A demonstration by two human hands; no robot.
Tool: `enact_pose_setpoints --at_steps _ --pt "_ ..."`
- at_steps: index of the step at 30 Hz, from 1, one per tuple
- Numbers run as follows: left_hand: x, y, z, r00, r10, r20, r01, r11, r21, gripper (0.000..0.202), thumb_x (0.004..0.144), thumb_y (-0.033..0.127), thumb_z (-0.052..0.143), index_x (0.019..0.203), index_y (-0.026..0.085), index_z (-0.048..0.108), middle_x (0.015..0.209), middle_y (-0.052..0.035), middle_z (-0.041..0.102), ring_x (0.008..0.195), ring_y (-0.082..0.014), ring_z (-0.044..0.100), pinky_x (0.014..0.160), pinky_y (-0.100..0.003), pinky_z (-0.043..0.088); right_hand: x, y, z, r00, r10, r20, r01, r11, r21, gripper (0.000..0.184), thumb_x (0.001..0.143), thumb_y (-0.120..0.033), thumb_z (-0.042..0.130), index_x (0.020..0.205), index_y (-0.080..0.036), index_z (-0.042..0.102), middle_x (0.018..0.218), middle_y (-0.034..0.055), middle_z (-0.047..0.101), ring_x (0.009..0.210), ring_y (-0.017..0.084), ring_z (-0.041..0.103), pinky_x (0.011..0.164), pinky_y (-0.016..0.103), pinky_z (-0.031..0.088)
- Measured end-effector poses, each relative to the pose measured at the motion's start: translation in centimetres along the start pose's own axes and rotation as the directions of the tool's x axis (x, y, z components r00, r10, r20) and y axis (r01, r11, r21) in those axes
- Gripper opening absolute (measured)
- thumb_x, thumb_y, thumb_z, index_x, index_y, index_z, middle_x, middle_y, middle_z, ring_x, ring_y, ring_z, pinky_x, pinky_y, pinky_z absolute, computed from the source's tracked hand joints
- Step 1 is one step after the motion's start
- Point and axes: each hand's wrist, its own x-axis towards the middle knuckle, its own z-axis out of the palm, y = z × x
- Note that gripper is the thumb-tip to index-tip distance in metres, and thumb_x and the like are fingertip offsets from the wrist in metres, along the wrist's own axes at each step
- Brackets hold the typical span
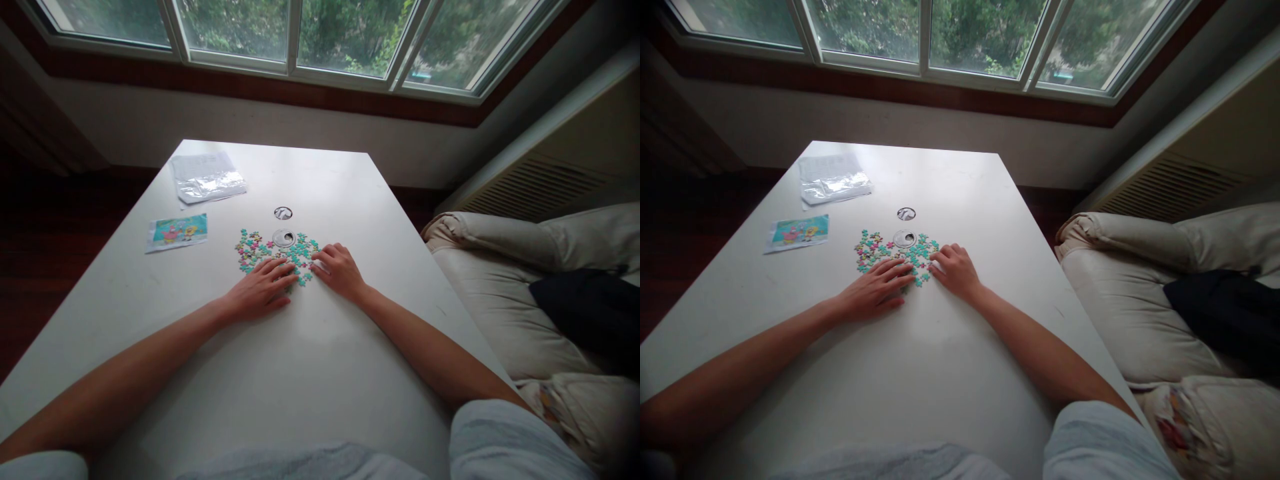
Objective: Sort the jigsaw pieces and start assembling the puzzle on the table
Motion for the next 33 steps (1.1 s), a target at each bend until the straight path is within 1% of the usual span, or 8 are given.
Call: enact_pose_setpoints --at_steps 6,10,14,18,20,23,27,33 --pt "0.0 -0.2 0.1 1.000 0.010 -0.003 -0.010 1.000 -0.005 0.055 0.102 0.050 0.045 0.152 0.026 0.043 0.160 -0.0090 0.039 0.151 -0.0309 0.029 0.124 -0.055 0.024 0.1 -0.3 0.0 0.999 0.044 0.003 -0.044 0.999 -0.007 0.025 0.097 -0.041 0.058 0.108 -0.023 0.070 0.103 0.0089 0.065 0.104 0.027 0.053 0.094 0.042 0.043" --pt "-0.2 -1.0 -0.3 0.999 -0.021 -0.038 0.020 1.000 -0.018 0.053 0.102 0.047 0.046 0.152 0.028 0.044 0.160 -0.0077 0.040 0.150 -0.0302 0.031 0.124 -0.054 0.027 0.2 -0.1 -0.1 0.997 0.069 -0.018 -0.068 0.997 0.049 0.029 0.099 -0.042 0.055 0.115 -0.023 0.070 0.114 0.0105 0.064 0.110 0.028 0.054 0.100 0.045 0.044" --pt "-0.5 -3.2 -1.2 0.979 -0.144 -0.143 0.143 0.990 -0.018 0.049 0.102 0.046 0.047 0.147 0.027 0.050 0.158 -0.0076 0.042 0.150 -0.0296 0.030 0.123 -0.053 0.029 0.5 0.3 0.1 0.999 0.046 0.009 -0.047 0.994 0.102 0.043 0.098 -0.050 0.053 0.132 -0.024 0.062 0.137 0.0123 0.057 0.127 0.029 0.051 0.109 0.048 0.042" --pt "-0.5 -6.4 -1.5 0.924 -0.315 -0.216 0.318 0.948 -0.020 0.052 0.101 0.050 0.044 0.144 0.023 0.052 0.156 -0.0102 0.044 0.146 -0.0294 0.035 0.123 -0.050 0.030 1.4 0.6 0.5 0.990 -0.006 0.138 -0.006 0.996 0.084 0.062 0.098 -0.059 0.048 0.149 -0.025 0.048 0.157 0.0123 0.041 0.145 0.030 0.038 0.118 0.050 0.035" --pt "-0.5 -7.7 -1.4 0.899 -0.382 -0.216 0.389 0.921 -0.013 0.056 0.100 0.053 0.044 0.145 0.021 0.051 0.156 -0.0123 0.042 0.146 -0.0300 0.036 0.122 -0.050 0.031 2.2 0.8 0.7 0.980 -0.016 0.198 0.003 0.998 0.068 0.068 0.098 -0.063 0.044 0.154 -0.025 0.041 0.163 0.0119 0.033 0.150 0.030 0.031 0.121 0.050 0.031" --pt "-0.4 -8.7 -0.9 0.882 -0.424 -0.206 0.438 0.898 0.029 0.062 0.099 0.059 0.044 0.147 0.021 0.048 0.160 -0.0132 0.036 0.148 -0.0314 0.031 0.122 -0.051 0.028 3.6 0.8 1.3 0.962 -0.014 0.272 0.003 0.999 0.039 0.077 0.096 -0.070 0.040 0.158 -0.023 0.035 0.167 0.0125 0.024 0.154 0.031 0.023 0.124 0.051 0.024" --pt "-0.4 -9.0 -0.7 0.899 -0.416 -0.133 0.428 0.901 0.071 0.069 0.098 0.064 0.040 0.153 0.022 0.042 0.164 -0.0129 0.030 0.152 -0.0320 0.025 0.124 -0.053 0.021 4.8 0.3 1.9 0.952 -0.002 0.306 0.000 1.000 0.007 0.081 0.095 -0.074 0.037 0.158 -0.023 0.034 0.166 0.0123 0.026 0.154 0.031 0.022 0.125 0.052 0.018" --pt "-0.5 -8.6 -1.2 0.960 -0.277 -0.043 0.279 0.959 0.056 0.070 0.099 0.064 0.039 0.157 0.025 0.036 0.165 -0.0090 0.030 0.154 -0.0285 0.022 0.126 -0.050 0.018 4.5 -0.1 1.8 0.959 -0.022 0.283 0.026 1.000 -0.007 0.073 0.098 -0.068 0.038 0.155 -0.021 0.042 0.163 0.0132 0.033 0.152 0.030 0.027 0.125 0.050 0.022"
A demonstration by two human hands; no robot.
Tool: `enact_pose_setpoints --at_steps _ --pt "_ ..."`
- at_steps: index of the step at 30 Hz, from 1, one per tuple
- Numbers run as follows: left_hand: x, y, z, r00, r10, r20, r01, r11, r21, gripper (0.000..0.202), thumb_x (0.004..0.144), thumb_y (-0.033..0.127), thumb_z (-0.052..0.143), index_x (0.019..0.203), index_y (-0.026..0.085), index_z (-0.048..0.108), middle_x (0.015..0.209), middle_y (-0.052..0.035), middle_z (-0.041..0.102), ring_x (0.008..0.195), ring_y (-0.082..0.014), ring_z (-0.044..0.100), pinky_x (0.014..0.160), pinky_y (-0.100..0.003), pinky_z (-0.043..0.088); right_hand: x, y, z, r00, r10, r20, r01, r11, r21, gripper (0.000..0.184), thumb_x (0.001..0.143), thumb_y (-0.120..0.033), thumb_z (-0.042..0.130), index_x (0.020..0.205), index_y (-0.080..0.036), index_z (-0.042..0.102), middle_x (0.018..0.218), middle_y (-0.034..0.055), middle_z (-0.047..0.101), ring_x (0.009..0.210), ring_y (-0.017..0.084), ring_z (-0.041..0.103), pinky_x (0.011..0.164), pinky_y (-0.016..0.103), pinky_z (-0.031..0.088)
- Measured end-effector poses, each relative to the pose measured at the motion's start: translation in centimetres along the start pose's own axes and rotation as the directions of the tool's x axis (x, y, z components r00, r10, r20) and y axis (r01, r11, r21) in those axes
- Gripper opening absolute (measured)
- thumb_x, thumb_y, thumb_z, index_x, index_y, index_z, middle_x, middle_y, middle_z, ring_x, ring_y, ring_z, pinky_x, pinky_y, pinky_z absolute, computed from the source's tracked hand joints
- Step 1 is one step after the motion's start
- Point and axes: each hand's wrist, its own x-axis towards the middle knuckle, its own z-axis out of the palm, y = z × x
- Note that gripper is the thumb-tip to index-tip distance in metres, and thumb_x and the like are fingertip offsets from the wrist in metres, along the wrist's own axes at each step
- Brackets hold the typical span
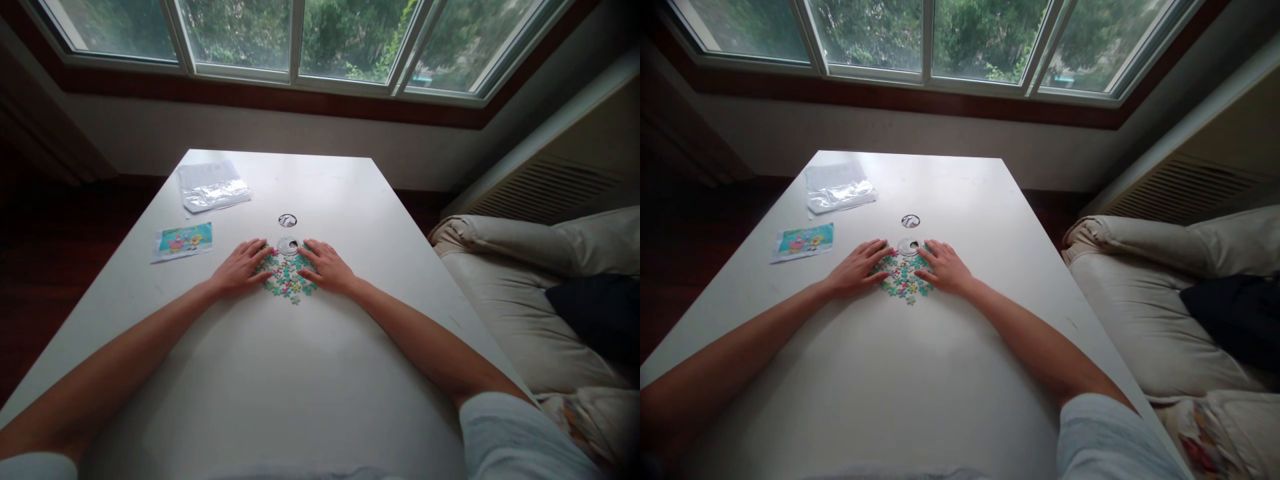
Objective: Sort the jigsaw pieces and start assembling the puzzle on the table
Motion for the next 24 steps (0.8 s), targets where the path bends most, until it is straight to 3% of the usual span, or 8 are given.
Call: enact_pose_setpoints --at_steps 6,14,24 --pt "0.2 0.8 0.0 0.997 0.079 0.025 -0.078 0.997 -0.023 0.071 0.098 0.064 0.042 0.157 0.026 0.036 0.166 -0.0104 0.026 0.153 -0.0314 0.023 0.125 -0.054 0.019 -0.2 -0.2 0.2 1.000 -0.023 0.000 0.023 0.999 -0.022 0.072 0.098 -0.065 0.040 0.156 -0.023 0.039 0.165 0.0137 0.029 0.153 0.030 0.025 0.125 0.052 0.022" --pt "0.4 1.6 0.4 0.996 0.054 0.065 -0.055 0.998 0.019 0.078 0.097 0.069 0.038 0.161 0.026 0.026 0.169 -0.0096 0.016 0.156 -0.0312 0.014 0.126 -0.053 0.013 -0.8 -1.0 0.8 0.999 -0.020 0.050 0.023 0.998 -0.057 0.083 0.095 -0.072 0.040 0.161 -0.025 0.025 0.169 0.0132 0.014 0.157 0.031 0.013 0.126 0.054 0.015" --pt "0.5 2.0 0.7 0.999 0.016 0.044 -0.017 1.000 0.012 0.079 0.097 0.069 0.039 0.161 0.025 0.025 0.169 -0.0091 0.016 0.156 -0.0303 0.014 0.127 -0.052 0.012 -0.5 -1.2 1.1 1.000 0.009 0.024 -0.008 0.999 -0.045 0.076 0.099 -0.067 0.037 0.160 -0.024 0.029 0.168 0.0127 0.018 0.156 0.030 0.017 0.126 0.054 0.016"
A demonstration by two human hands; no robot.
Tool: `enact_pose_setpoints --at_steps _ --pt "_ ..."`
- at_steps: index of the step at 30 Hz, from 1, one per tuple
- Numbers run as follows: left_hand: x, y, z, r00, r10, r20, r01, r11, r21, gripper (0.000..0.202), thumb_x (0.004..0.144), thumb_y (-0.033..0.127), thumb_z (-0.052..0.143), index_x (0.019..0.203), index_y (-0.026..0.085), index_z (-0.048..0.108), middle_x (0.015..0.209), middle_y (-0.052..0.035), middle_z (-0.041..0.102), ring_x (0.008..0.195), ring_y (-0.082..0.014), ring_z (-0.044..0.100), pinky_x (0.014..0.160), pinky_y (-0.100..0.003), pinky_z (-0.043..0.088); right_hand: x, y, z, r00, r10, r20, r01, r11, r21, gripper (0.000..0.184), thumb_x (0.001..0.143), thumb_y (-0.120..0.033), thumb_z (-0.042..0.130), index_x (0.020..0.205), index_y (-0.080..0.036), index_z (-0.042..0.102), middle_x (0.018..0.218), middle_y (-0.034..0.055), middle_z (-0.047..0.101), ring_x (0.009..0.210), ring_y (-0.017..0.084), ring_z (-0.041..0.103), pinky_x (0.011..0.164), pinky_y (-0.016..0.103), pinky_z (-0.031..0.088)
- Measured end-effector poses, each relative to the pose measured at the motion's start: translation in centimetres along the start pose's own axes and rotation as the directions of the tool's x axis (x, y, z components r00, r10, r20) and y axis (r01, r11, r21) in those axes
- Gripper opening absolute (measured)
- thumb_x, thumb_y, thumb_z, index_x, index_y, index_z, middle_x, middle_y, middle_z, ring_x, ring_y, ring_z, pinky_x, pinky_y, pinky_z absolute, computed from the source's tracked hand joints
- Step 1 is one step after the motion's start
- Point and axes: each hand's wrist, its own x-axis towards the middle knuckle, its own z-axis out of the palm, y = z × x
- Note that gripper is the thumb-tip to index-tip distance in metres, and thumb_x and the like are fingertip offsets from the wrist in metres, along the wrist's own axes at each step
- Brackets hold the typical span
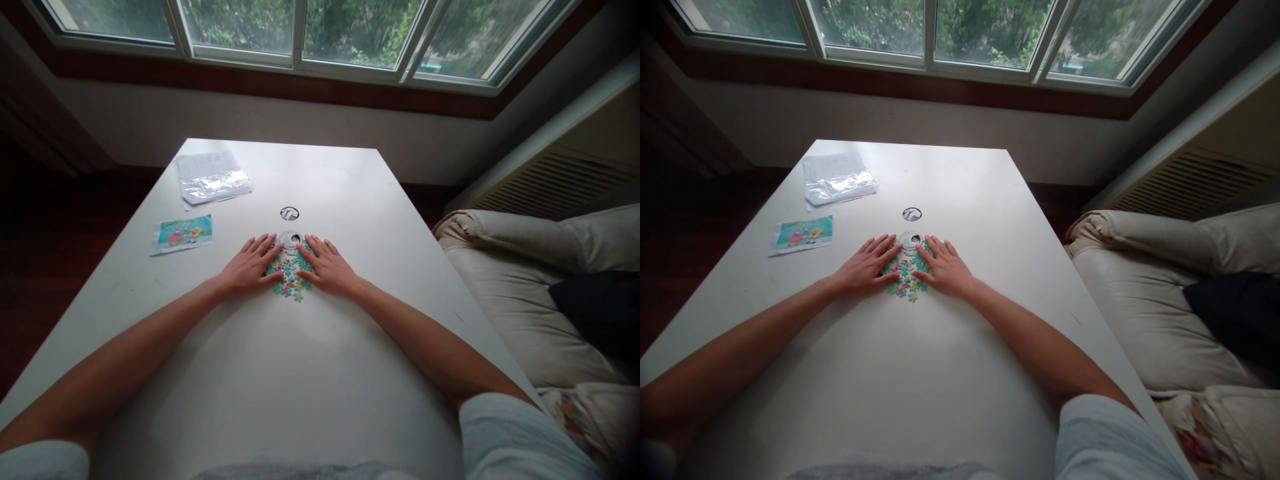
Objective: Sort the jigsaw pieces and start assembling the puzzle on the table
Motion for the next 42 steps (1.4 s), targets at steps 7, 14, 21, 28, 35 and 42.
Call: enact_pose_setpoints --at_steps 7,14,21,28,35,42 --pt "-1.0 0.4 -0.3 0.998 -0.008 -0.056 0.005 0.999 -0.049 0.074 0.098 0.064 0.042 0.160 0.025 0.029 0.168 -0.0091 0.023 0.156 -0.0308 0.016 0.126 -0.053 0.017 -0.1 0.2 -0.3 0.999 0.022 -0.030 -0.021 0.999 0.049 0.070 0.101 -0.062 0.037 0.158 -0.022 0.035 0.166 0.0144 0.027 0.154 0.030 0.023 0.124 0.053 0.022" --pt "-1.9 2.4 -1.6 0.981 0.188 -0.056 -0.193 0.973 -0.125 0.063 0.095 0.053 0.057 0.153 0.032 0.044 0.166 -0.0068 0.029 0.154 -0.0343 0.022 0.124 -0.057 0.024 -0.4 1.4 -0.4 0.995 0.020 -0.096 -0.008 0.993 0.118 0.063 0.102 -0.056 0.042 0.153 -0.018 0.044 0.161 0.0147 0.037 0.149 0.029 0.035 0.122 0.047 0.031" --pt "-1.8 3.8 -2.9 0.917 0.400 -0.001 -0.392 0.899 -0.197 0.038 0.094 0.042 0.063 0.131 0.040 0.066 0.160 0.0014 0.040 0.153 -0.0311 0.027 0.126 -0.054 0.026 -0.4 1.4 -0.4 0.993 0.018 -0.115 -0.004 0.992 0.123 0.060 0.101 -0.053 0.044 0.151 -0.020 0.046 0.158 0.0150 0.041 0.146 0.030 0.038 0.120 0.049 0.033" --pt "-1.8 3.4 -2.7 0.920 0.389 -0.037 -0.388 0.896 -0.215 0.034 0.095 0.041 0.062 0.128 0.040 0.068 0.155 0.0011 0.048 0.150 -0.0290 0.033 0.124 -0.053 0.030 -0.5 1.3 -0.5 0.992 0.008 -0.123 0.006 0.993 0.118 0.058 0.100 -0.050 0.047 0.149 -0.018 0.048 0.157 0.0158 0.042 0.145 0.030 0.039 0.119 0.047 0.034" --pt "-2.0 3.5 -3.0 0.910 0.414 -0.004 -0.405 0.888 -0.215 0.031 0.097 0.042 0.059 0.124 0.038 0.071 0.157 0.0016 0.045 0.150 -0.0294 0.031 0.123 -0.052 0.033 -0.5 1.4 -0.6 0.994 0.009 -0.112 0.007 0.991 0.137 0.058 0.099 -0.049 0.049 0.149 -0.020 0.048 0.157 0.0146 0.042 0.145 0.030 0.039 0.119 0.048 0.034" --pt "-1.9 3.5 -3.3 0.920 0.391 -0.032 -0.387 0.894 -0.225 0.028 0.099 0.043 0.055 0.115 0.034 0.074 0.152 0.0003 0.051 0.149 -0.0271 0.033 0.123 -0.049 0.033 -0.5 1.3 -0.5 0.993 0.003 -0.120 0.014 0.990 0.142 0.057 0.099 -0.049 0.050 0.149 -0.022 0.049 0.156 0.0135 0.043 0.144 0.030 0.039 0.118 0.049 0.034"
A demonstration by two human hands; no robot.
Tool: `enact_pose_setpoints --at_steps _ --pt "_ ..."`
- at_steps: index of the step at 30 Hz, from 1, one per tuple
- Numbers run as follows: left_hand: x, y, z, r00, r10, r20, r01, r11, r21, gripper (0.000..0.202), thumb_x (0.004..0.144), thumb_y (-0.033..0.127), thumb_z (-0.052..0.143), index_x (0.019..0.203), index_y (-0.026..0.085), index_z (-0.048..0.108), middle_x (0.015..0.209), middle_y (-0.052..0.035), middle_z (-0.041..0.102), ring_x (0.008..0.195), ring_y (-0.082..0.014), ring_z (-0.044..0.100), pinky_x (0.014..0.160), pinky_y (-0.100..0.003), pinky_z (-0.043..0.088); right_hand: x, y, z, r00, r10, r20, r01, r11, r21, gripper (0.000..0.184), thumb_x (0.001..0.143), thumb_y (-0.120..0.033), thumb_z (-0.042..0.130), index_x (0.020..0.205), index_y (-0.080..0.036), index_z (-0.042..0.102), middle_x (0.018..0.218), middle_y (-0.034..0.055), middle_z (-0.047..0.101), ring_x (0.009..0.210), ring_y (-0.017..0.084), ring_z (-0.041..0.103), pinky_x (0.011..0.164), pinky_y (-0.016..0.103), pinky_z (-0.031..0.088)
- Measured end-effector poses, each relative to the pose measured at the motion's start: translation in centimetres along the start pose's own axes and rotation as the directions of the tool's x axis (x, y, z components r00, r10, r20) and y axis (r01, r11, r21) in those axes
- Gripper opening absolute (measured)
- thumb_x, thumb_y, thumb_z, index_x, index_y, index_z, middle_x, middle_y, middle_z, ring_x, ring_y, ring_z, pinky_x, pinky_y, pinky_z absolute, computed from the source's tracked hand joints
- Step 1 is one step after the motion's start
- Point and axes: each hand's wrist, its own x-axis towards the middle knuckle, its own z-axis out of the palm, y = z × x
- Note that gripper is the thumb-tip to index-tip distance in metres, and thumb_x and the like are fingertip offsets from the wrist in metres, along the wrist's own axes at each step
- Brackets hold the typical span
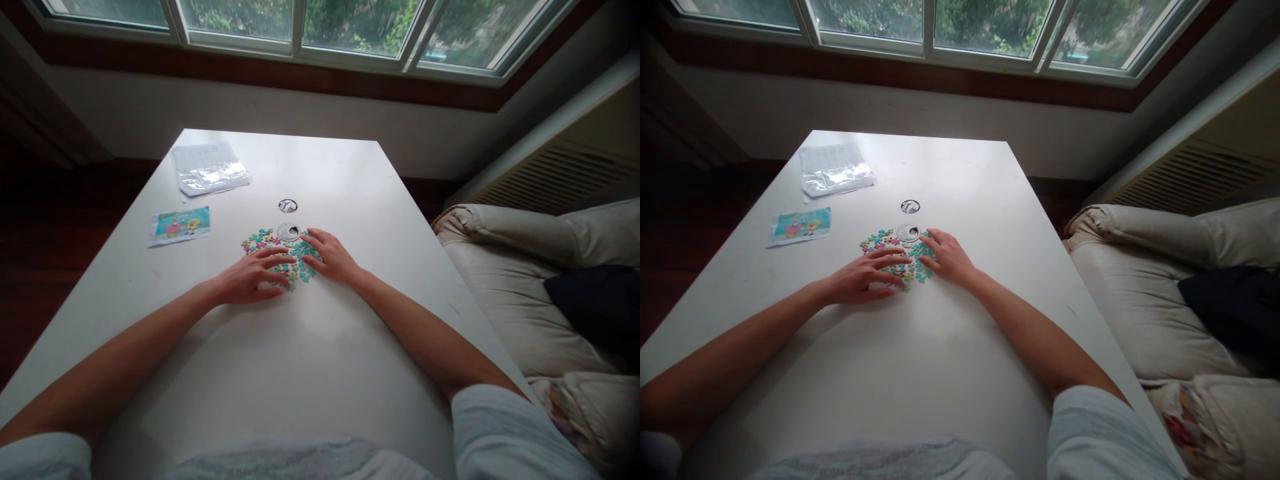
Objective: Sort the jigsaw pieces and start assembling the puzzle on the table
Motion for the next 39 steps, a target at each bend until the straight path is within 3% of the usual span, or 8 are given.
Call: enact_pose_setpoints --at_steps 3,6,9,13,16,24,30,39 --pt "-0.1 -0.7 0.1 0.992 -0.041 -0.117 0.042 0.999 0.004 0.027 0.100 0.040 0.052 0.111 0.029 0.074 0.142 -0.0029 0.060 0.140 -0.0252 0.045 0.119 -0.045 0.037 0.0 -0.3 -0.2 1.000 -0.018 -0.025 0.018 1.000 0.021 0.053 0.099 -0.047 0.052 0.146 -0.022 0.052 0.155 0.0136 0.045 0.142 0.030 0.041 0.117 0.049 0.035" --pt "-0.5 -1.9 0.0 0.959 -0.146 -0.242 0.158 0.987 0.031 0.027 0.101 0.036 0.049 0.094 0.024 0.072 0.113 -0.0064 0.072 0.113 -0.0221 0.060 0.102 -0.040 0.048 0.0 -0.4 -0.5 0.997 -0.036 -0.075 0.041 0.997 0.065 0.043 0.099 -0.044 0.053 0.136 -0.025 0.060 0.147 0.0124 0.053 0.135 0.029 0.048 0.112 0.048 0.040" --pt "-1.0 -3.2 -0.4 0.908 -0.242 -0.342 0.294 0.950 0.108 0.031 0.099 0.034 0.050 0.074 0.020 0.063 0.081 -0.0061 0.067 0.084 -0.0204 0.057 0.083 -0.036 0.048 0.1 -0.3 -0.6 0.983 -0.048 -0.178 0.070 0.990 0.123 0.028 0.099 -0.039 0.055 0.118 -0.025 0.070 0.126 0.0103 0.066 0.118 0.026 0.058 0.104 0.045 0.045" --pt "-1.6 -4.6 -0.8 0.848 -0.312 -0.428 0.400 0.908 0.129 0.034 0.096 0.029 0.051 0.063 0.021 0.050 0.067 -0.0029 0.056 0.072 -0.0188 0.049 0.071 -0.032 0.042 0.2 -0.1 -0.6 0.963 -0.068 -0.262 0.115 0.979 0.166 0.021 0.100 -0.036 0.054 0.100 -0.024 0.072 0.102 0.0078 0.070 0.098 0.023 0.061 0.092 0.039 0.048" --pt "-1.8 -5.1 -0.6 0.838 -0.341 -0.426 0.425 0.898 0.117 0.033 0.097 0.029 0.051 0.065 0.021 0.048 0.067 -0.0020 0.055 0.072 -0.0185 0.049 0.068 -0.031 0.039 0.2 -0.3 -0.6 0.964 -0.092 -0.247 0.135 0.978 0.160 0.022 0.101 -0.033 0.052 0.095 -0.024 0.072 0.093 0.0070 0.069 0.090 0.021 0.059 0.087 0.036 0.047" --pt "-1.7 -5.3 0.2 0.868 -0.319 -0.380 0.387 0.915 0.116 0.032 0.098 0.035 0.052 0.069 0.021 0.054 0.072 -0.0024 0.059 0.076 -0.0187 0.051 0.073 -0.031 0.041 0.3 -0.2 0.0 0.970 -0.141 -0.198 0.172 0.974 0.145 0.021 0.101 -0.031 0.052 0.094 -0.022 0.071 0.082 0.0046 0.067 0.081 0.019 0.056 0.082 0.032 0.044" --pt "-2.0 -6.0 0.4 0.851 -0.341 -0.399 0.406 0.909 0.091 0.020 0.096 0.031 0.055 0.082 0.021 0.064 0.083 -0.0043 0.065 0.084 -0.0212 0.055 0.079 -0.034 0.045 0.3 0.1 0.0 0.973 -0.136 -0.186 0.162 0.978 0.133 0.020 0.101 -0.030 0.053 0.094 -0.022 0.070 0.081 0.0042 0.066 0.080 0.019 0.055 0.081 0.031 0.043" --pt "-1.9 -5.7 0.5 0.879 -0.307 -0.364 0.366 0.925 0.102 0.020 0.098 0.033 0.055 0.091 0.021 0.071 0.092 -0.0058 0.068 0.090 -0.0224 0.055 0.084 -0.036 0.047 0.3 -0.2 0.0 0.973 -0.159 -0.169 0.179 0.977 0.113 0.020 0.101 -0.030 0.053 0.095 -0.022 0.071 0.082 0.0048 0.067 0.080 0.019 0.055 0.081 0.031 0.042"
